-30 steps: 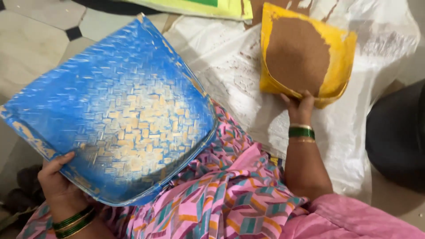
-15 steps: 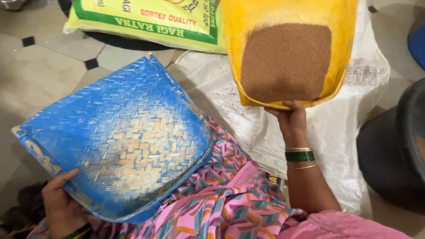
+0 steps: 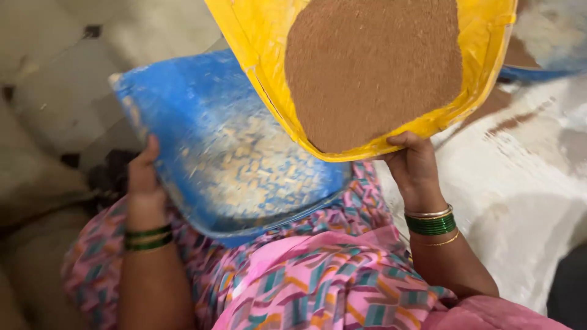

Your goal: The person is sifting and cleaning grain using a winnowing tray and a bowl.

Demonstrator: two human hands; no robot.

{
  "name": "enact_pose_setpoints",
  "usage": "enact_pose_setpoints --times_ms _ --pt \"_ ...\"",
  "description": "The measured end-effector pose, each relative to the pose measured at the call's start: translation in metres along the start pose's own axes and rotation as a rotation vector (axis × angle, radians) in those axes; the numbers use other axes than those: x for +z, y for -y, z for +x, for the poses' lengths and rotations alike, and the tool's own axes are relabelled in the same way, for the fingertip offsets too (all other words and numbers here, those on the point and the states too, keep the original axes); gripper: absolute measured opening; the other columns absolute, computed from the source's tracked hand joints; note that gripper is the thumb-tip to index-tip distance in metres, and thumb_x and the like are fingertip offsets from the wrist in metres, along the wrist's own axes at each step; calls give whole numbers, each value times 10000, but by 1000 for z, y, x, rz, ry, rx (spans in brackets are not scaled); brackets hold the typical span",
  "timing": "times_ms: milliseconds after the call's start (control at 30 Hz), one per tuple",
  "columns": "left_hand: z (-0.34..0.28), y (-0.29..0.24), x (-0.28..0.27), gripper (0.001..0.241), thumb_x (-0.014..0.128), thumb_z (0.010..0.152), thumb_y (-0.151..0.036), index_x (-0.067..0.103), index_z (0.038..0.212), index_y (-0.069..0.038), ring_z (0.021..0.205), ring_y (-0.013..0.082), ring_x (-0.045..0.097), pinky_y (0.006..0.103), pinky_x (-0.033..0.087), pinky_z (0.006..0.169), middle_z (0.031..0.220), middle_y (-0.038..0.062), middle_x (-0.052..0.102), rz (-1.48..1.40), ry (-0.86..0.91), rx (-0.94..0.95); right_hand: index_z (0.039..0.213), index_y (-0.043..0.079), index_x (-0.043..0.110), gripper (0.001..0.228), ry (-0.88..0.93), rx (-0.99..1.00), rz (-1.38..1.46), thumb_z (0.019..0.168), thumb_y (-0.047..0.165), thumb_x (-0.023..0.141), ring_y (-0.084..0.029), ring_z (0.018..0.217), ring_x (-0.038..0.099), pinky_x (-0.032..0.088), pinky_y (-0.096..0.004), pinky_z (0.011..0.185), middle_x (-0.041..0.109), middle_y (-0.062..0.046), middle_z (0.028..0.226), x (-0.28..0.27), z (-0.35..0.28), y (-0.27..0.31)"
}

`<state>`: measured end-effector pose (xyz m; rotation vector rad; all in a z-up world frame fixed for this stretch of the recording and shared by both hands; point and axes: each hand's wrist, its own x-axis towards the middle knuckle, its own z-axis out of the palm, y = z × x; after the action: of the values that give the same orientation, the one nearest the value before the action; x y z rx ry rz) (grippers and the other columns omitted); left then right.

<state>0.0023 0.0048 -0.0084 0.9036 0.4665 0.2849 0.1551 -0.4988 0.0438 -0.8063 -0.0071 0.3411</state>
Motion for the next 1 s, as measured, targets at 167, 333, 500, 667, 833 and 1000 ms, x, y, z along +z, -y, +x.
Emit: enact_pose_setpoints --times_ms 167,333,500,667,833,1000 --pt "5 5 -7 463 572 1065 -360 612 1363 -8 1110 209 663 371 529 1012 1261 74 688 -51 -9 48 1247 23 523 445 82 -1 -194 813 -58 579 -289 857 721 638 -463 725 670 -98 1005 40 17 -21" --pt "3 6 2 481 492 1097 -370 580 1399 -7 1132 219 658 373 517 1026 1296 93 677 -119 81 34 1229 -30 511 399 123 -61 -296 848 -112 599 -289 796 707 621 -433 726 627 -126 943 34 35 -37" --pt "-7 1 20 518 457 1070 -393 557 1408 -14 1178 242 657 382 527 1047 1338 107 660 -206 110 -54 1242 -17 466 443 144 -174 -381 842 -147 608 -223 798 670 593 -357 719 591 -108 975 60 42 -31" --pt "1 13 7 500 520 1067 -368 572 1400 0 1180 235 653 374 520 1051 1323 105 665 -135 68 -43 1366 -11 478 615 67 -204 -410 762 -111 531 -188 901 710 599 -297 730 639 -109 1134 110 37 -12" --pt "3 13 10 442 621 1024 -295 610 1348 5 1147 230 663 364 523 1027 1261 95 693 -61 17 -36 1428 -20 453 624 35 -294 -422 816 -112 530 -242 824 670 570 -322 621 625 -165 1160 82 49 -11" --pt "2 17 1 375 705 905 -96 665 1251 44 1029 244 716 371 564 966 1147 114 741 30 4 5 1360 -108 461 529 31 -32 -282 843 -18 528 -435 1009 717 614 -533 749 638 -255 1242 74 45 -5"
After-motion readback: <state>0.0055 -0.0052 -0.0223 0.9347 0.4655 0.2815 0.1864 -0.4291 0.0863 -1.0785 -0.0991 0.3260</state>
